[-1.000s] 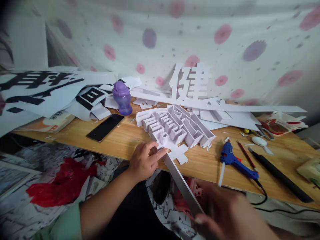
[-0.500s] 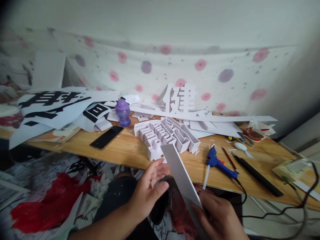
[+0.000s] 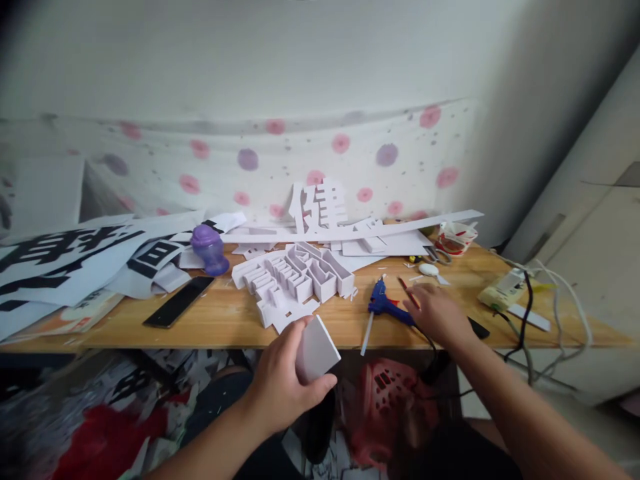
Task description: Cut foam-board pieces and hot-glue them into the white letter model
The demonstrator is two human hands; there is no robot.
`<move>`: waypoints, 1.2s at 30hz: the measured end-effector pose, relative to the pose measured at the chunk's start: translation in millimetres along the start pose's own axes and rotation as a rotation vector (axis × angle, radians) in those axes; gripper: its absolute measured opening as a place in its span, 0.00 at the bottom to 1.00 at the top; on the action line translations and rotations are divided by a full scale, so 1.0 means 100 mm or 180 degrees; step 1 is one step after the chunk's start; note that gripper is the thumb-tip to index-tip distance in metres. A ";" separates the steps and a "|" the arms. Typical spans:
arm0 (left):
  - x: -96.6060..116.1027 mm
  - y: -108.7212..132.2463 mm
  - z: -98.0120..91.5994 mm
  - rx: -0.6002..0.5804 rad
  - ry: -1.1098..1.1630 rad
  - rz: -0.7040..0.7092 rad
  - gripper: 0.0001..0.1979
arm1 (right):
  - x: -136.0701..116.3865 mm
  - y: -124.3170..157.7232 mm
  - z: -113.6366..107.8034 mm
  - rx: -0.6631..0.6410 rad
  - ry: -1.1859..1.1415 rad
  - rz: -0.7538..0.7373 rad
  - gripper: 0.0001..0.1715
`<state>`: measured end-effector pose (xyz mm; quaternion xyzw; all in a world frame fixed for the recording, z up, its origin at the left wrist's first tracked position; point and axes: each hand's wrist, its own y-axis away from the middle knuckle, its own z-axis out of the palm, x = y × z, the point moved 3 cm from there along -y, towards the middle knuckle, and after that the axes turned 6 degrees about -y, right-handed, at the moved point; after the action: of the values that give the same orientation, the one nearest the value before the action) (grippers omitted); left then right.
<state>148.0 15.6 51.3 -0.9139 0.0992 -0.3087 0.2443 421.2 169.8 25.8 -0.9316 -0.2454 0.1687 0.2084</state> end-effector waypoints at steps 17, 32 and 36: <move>-0.11 0.03 0.02 -0.0400 -0.0708 0.0332 0.38 | 0.37 -0.03 -0.15 0.0180 -0.0063 0.1031 0.14; -0.16 0.20 -0.08 -0.0799 0.0336 0.0106 0.34 | -1.59 0.65 -0.17 -0.0374 -0.1902 -0.0723 0.09; -0.15 0.21 -0.09 -0.0848 0.0304 0.0112 0.34 | -1.64 0.65 -0.17 -0.0324 -0.1822 -0.0763 0.08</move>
<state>129.6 -0.7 39.6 -0.9206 0.1669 -0.3316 0.1211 318.0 26.6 44.6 -0.8199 -0.4104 0.3857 0.1024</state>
